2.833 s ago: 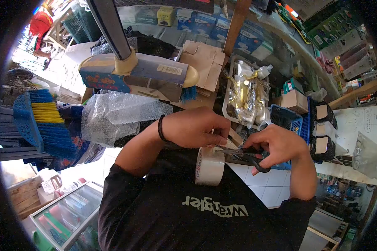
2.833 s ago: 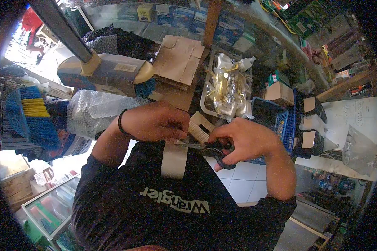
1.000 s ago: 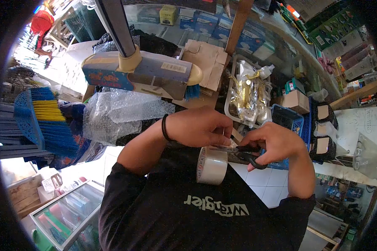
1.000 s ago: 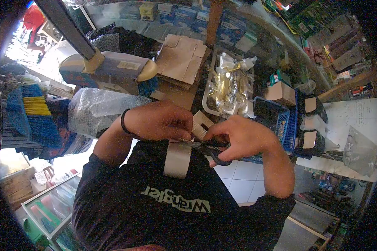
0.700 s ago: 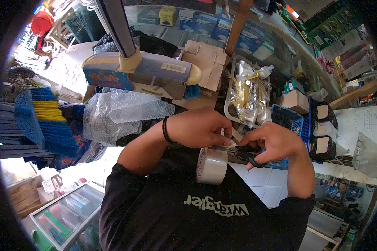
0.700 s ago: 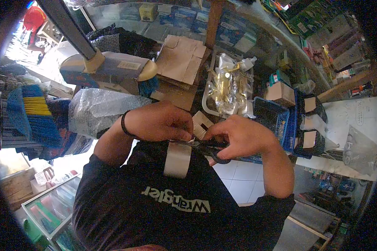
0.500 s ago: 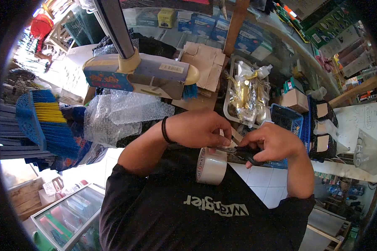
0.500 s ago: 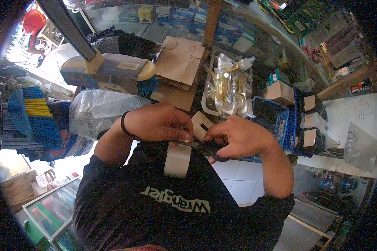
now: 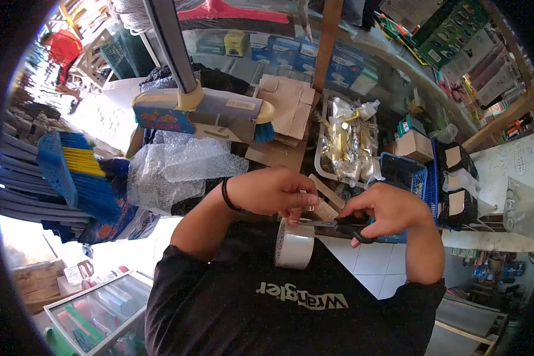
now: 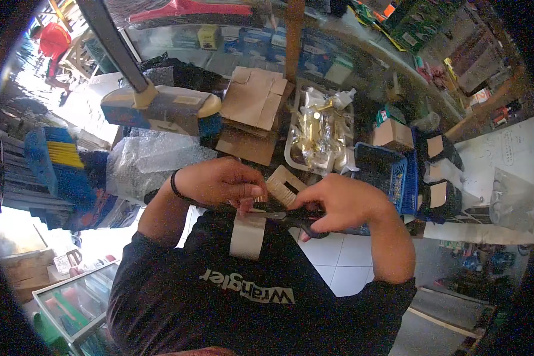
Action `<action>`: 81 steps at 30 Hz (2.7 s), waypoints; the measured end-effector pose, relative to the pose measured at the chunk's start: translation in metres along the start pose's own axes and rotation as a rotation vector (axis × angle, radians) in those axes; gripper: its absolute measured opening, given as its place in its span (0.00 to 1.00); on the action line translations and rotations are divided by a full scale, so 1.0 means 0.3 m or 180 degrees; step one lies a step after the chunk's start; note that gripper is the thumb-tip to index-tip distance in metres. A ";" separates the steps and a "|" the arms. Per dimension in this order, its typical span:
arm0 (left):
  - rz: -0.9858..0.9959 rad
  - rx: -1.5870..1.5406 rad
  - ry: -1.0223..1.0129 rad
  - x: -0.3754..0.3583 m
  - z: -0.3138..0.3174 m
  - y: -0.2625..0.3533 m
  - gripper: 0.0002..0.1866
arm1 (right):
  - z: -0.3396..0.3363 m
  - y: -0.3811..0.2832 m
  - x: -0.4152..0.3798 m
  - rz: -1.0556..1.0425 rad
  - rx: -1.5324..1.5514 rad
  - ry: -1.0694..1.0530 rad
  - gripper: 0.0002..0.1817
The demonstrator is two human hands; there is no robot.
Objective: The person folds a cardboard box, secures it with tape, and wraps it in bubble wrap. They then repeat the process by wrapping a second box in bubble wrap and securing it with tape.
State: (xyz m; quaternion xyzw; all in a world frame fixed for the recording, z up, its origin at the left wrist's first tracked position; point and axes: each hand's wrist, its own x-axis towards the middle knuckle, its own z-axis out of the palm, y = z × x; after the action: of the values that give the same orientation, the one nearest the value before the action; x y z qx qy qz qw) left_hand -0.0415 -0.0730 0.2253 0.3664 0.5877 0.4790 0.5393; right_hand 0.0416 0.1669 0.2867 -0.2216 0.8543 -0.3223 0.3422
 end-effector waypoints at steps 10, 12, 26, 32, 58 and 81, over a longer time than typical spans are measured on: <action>0.0688 -0.0463 0.0534 -0.161 -0.001 -0.110 0.21 | 0.083 0.081 -0.072 0.0649 0.0400 0.0636 0.21; 0.0617 -0.0568 0.0641 -0.209 -0.002 -0.136 0.21 | 0.159 0.096 -0.013 0.0374 -0.0228 0.0536 0.21; 0.0944 -0.0630 0.1115 -0.374 0.066 -0.257 0.31 | 0.666 0.325 0.659 0.1085 -0.0671 0.1505 0.15; 0.0910 -0.0656 0.1140 -0.368 0.084 -0.261 0.34 | 0.675 0.396 0.727 0.1242 -0.0777 0.0946 0.13; 0.0463 -0.1466 0.1919 -0.205 0.022 -0.355 0.25 | 0.523 0.061 0.359 -0.0399 0.1538 0.2143 0.11; 0.1286 0.2476 0.2786 -0.037 0.121 -0.370 0.30 | 0.571 0.136 0.326 0.0664 0.5190 0.1150 0.22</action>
State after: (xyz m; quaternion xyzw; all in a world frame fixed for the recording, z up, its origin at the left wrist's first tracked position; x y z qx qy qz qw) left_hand 0.0054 -0.1076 0.1233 0.4099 0.8050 0.4282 -0.0262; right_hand 0.0944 0.0682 0.1192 0.2301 0.4117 -0.8358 0.2811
